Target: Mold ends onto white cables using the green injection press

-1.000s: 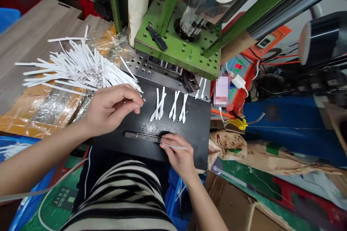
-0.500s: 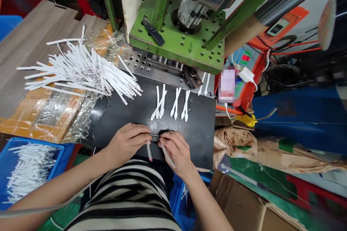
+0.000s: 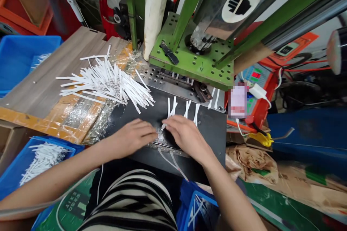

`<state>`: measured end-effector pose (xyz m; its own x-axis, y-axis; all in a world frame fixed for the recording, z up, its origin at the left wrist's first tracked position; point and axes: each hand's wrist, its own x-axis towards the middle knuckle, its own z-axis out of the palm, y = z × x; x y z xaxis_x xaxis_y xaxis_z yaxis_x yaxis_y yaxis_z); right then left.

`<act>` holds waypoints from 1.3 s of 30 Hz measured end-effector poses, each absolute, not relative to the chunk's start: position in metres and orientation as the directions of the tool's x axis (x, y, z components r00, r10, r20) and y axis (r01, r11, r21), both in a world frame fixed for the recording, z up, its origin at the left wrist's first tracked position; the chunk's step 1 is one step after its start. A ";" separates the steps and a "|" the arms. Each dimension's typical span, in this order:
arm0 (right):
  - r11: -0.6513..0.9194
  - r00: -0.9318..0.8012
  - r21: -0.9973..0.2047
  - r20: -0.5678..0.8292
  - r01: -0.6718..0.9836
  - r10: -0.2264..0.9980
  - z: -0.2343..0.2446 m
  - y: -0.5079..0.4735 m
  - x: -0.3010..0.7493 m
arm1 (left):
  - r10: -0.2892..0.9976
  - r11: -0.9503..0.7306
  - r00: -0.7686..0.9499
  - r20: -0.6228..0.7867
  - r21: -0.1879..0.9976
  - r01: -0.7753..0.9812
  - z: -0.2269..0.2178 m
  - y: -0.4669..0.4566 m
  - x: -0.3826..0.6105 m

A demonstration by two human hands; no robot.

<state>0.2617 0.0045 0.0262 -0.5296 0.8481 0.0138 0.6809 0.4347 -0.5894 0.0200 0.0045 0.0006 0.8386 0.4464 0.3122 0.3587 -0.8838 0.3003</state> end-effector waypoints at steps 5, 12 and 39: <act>0.335 -0.379 -0.361 -0.057 0.870 0.924 0.018 0.085 0.201 | 0.453 -0.867 0.859 0.239 -0.106 0.487 0.008 0.059 -0.015; 0.370 -0.387 -0.176 -0.073 0.912 0.919 0.028 0.076 0.202 | 0.401 -0.906 0.877 0.265 -0.029 0.423 0.000 0.069 -0.013; 0.494 -0.305 -0.563 0.401 0.663 0.864 -0.023 -0.098 0.285 | 0.647 -0.726 0.609 0.459 0.614 0.309 -0.021 -0.036 0.028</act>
<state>0.2847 -0.0978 -0.0233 -0.3046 0.8641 0.4006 0.6626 0.4944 -0.5627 0.0280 -0.0363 -0.0208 0.6087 0.6470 0.4593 0.3086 -0.7263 0.6142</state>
